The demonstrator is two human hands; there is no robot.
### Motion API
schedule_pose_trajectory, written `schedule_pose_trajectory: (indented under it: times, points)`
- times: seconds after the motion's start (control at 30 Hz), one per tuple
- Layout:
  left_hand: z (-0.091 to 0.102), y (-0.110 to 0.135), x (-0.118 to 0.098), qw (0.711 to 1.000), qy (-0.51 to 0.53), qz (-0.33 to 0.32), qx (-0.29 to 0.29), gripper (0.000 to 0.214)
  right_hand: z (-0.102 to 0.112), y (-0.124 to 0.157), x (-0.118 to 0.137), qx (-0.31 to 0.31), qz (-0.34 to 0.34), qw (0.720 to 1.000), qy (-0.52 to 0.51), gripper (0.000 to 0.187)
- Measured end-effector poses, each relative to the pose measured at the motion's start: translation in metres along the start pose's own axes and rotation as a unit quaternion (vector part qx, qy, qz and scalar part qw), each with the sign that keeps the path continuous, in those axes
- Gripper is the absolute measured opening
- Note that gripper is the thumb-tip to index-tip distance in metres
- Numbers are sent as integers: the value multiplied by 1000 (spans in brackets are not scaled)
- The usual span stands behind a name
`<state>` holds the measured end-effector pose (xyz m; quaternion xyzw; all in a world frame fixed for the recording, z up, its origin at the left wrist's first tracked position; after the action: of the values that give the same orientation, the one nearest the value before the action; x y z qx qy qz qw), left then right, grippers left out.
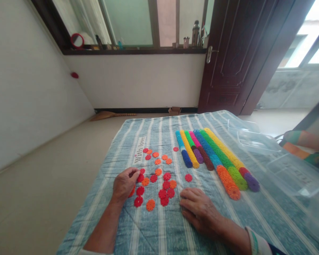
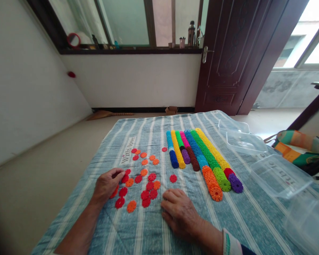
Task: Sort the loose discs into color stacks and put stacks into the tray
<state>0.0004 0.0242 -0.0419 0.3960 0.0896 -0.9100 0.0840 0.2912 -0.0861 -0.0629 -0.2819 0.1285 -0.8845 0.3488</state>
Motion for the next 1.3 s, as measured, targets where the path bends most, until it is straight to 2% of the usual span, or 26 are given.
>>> schedule_pose_trajectory:
  times: [1.3]
  points:
    - [0, -1, 1, 1000, -4, -6, -5, 32, 3, -1, 2, -5, 0, 1000, -4, 8]
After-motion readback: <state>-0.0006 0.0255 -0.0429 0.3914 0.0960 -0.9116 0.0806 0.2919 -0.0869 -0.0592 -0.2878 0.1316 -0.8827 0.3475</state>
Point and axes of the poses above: each hand's wrist, its own y-axis away from the middle knuckle, its own z-axis out of the back of the hand, x = y × z, the point moved 2 cm from there along -y, towards the middle knuckle, and after that the axes turned 6 degrees about y, right-handed, at the moved point
